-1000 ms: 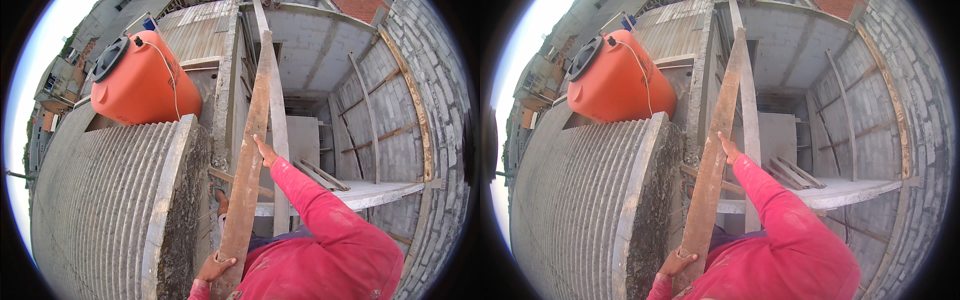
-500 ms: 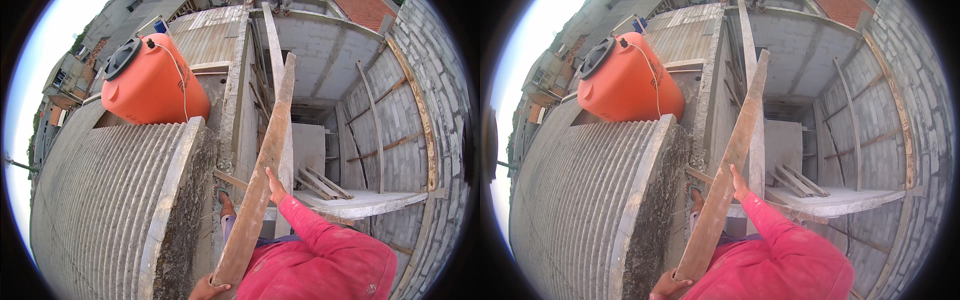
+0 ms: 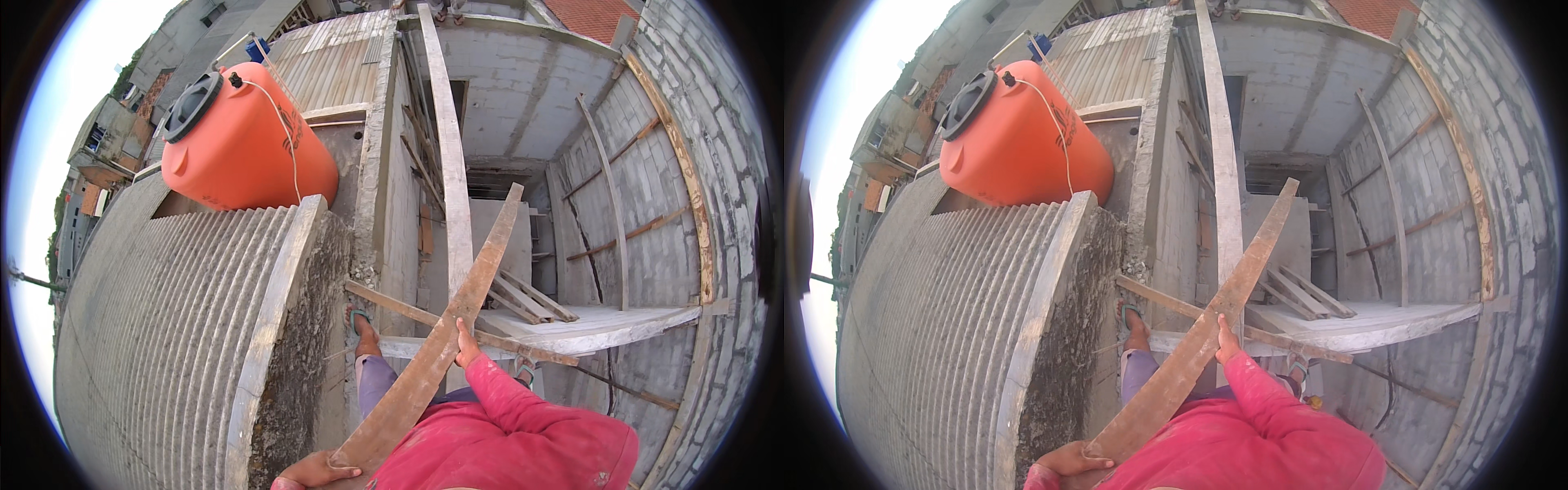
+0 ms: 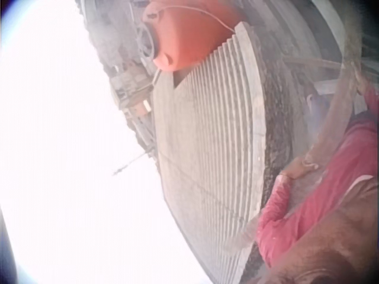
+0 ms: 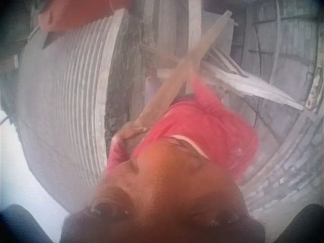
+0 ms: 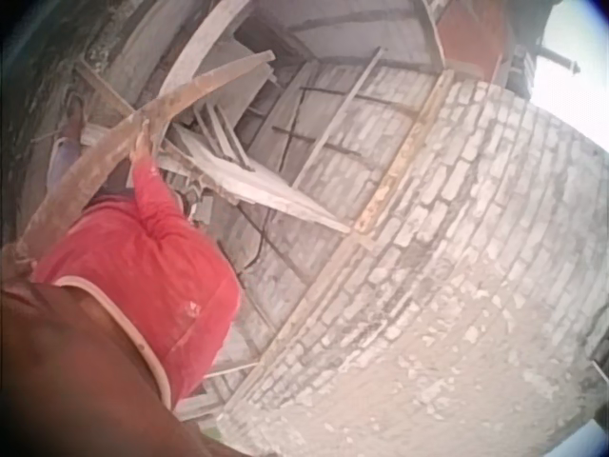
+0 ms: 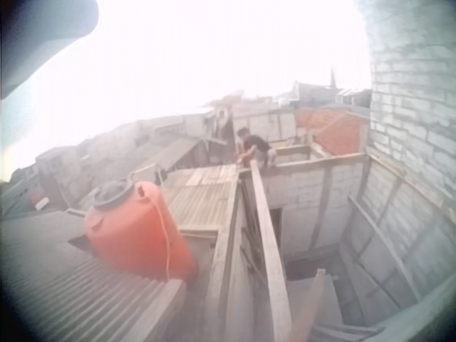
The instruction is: The person lifts and positions long wooden planks onto a concrete structure, aligning them with existing supports. They then pick up a hammer and use it to tap the wood into place.
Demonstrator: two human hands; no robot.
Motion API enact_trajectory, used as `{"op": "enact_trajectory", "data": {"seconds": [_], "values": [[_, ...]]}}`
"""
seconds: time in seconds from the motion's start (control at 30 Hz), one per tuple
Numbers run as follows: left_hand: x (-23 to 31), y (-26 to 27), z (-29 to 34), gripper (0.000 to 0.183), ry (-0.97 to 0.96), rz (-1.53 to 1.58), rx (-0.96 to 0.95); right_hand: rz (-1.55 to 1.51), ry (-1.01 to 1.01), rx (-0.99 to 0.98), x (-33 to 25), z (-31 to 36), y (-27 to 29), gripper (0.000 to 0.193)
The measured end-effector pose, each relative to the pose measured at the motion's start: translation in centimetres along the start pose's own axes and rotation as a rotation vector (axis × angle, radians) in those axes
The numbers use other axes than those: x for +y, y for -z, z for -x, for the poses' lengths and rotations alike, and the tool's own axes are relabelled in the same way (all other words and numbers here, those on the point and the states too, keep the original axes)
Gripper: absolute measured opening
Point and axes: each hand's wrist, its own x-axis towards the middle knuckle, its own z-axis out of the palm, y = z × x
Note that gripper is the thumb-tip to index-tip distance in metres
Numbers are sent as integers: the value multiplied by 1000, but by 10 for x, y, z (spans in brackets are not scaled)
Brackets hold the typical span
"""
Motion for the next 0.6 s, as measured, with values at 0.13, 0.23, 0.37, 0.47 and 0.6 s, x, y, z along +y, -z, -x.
{"op": "enact_trajectory", "data": {"seconds": [0.13, 0.23, 0.37, 0.47, 0.6], "values": [[-16, 14, -17, 62, -106, -5, -67, -65, -69, 84, 16, -5, 29, 59], [21, 16, 1, 58, -29, -12, -127, -78, -79, 111, 30, -6, 47, 70], [56, 18, 8, 63, -121, -22, -188, -131, -121, 124, 47, -25, 77, 58], [71, 21, 6, 71, -210, -93, -216, -151, -146, 139, 49, -38, 86, 53], [84, 19, -1, 75, -261, -101, -238, -172, -137, 192, 54, -41, 95, 53]]}}
